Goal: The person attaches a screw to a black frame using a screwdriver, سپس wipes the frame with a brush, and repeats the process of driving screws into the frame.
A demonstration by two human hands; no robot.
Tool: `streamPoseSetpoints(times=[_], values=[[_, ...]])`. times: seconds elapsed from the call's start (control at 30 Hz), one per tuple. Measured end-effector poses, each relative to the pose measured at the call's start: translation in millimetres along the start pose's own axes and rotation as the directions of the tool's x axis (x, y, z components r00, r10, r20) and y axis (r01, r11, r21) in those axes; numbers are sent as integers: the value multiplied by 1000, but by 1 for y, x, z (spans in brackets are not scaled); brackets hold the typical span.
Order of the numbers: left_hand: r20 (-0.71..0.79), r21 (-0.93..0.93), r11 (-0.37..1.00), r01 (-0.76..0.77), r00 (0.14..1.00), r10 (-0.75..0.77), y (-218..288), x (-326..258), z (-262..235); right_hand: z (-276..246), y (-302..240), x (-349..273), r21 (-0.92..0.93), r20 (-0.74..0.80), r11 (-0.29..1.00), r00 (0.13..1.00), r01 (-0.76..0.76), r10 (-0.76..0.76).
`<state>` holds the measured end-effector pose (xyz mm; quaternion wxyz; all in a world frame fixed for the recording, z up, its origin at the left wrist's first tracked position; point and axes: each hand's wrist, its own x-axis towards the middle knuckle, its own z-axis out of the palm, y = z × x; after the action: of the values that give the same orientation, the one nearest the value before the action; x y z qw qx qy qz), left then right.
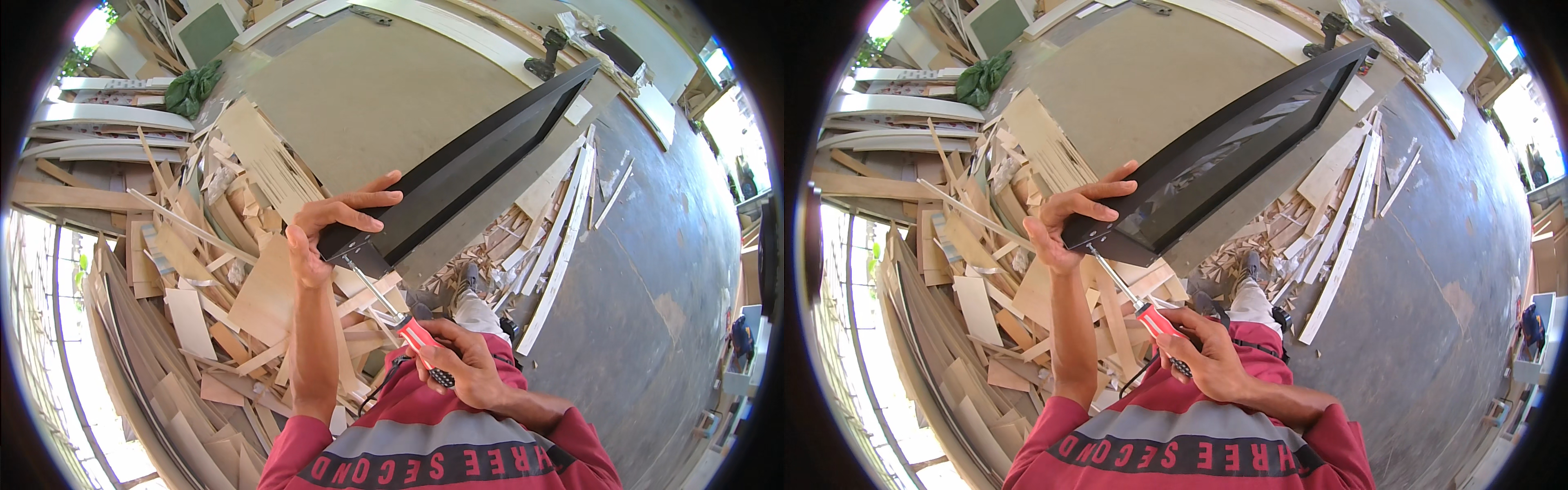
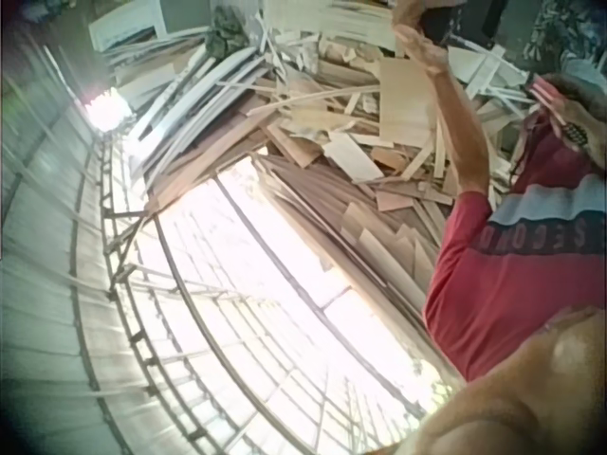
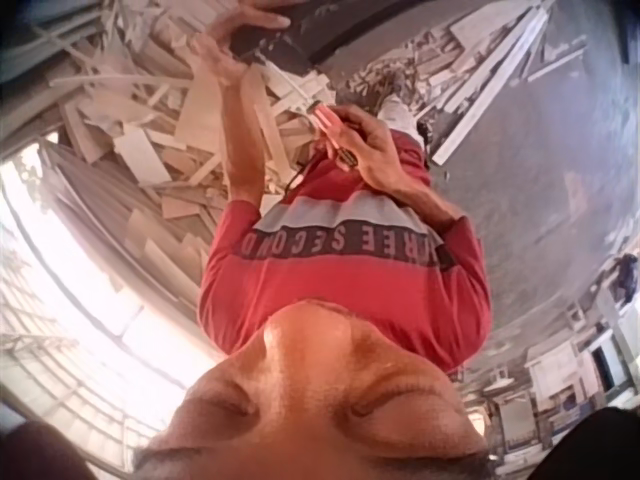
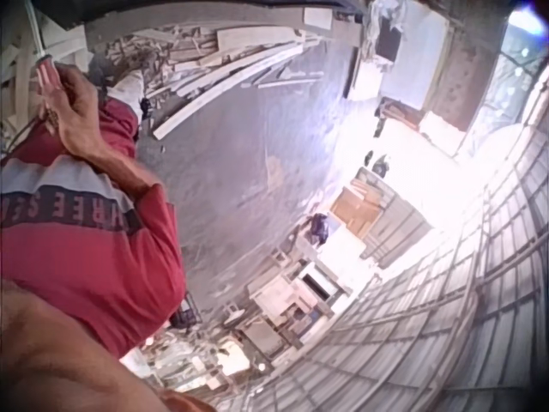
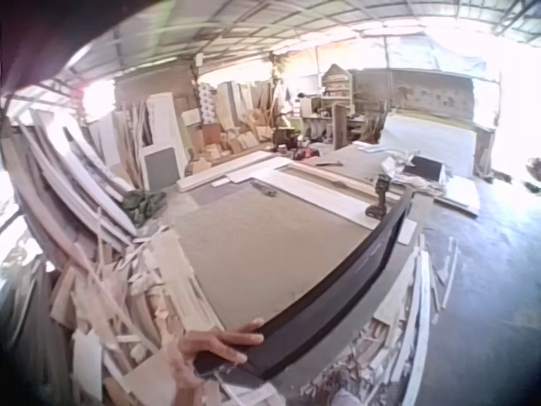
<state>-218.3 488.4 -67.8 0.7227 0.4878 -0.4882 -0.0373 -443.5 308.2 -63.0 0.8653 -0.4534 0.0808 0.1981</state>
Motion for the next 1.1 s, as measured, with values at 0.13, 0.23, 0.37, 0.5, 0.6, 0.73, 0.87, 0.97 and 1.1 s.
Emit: streamPoseSetpoints(times=[0.13,0.23,0.37,0.5,0.6,0.73,0.87,0.97,1.1], values=[[-3,-30,1000,4,1000,-4,-2,-2,0,1,-5,-2,-23,-19,999,999,-49,49],[-12,-23,1000,16,1000,-17,0,-4,1,4,-13,-4,-95,-26,992,996,-87,85],[-17,-12,999,31,999,-31,1,-4,6,18,-19,-8,-149,-154,988,987,29,-52],[-26,-21,1000,13,1000,-13,0,-6,12,4,-1,-11,-122,-159,993,987,3,-23],[-31,28,999,17,999,-16,3,-6,14,2,-9,-13,119,-86,973,975,-195,206],[-20,75,997,14,1000,-13,4,-4,16,1,-11,-11,399,66,835,920,-379,386],[-36,94,995,19,999,-16,4,-3,15,11,-6,-10,202,-82,948,961,-245,266],[-45,118,993,22,999,-17,6,-4,11,14,-13,-8,281,-103,909,931,-309,349],[-41,133,991,13,999,-8,6,-3,10,6,-10,0,485,164,735,875,-474,456]])
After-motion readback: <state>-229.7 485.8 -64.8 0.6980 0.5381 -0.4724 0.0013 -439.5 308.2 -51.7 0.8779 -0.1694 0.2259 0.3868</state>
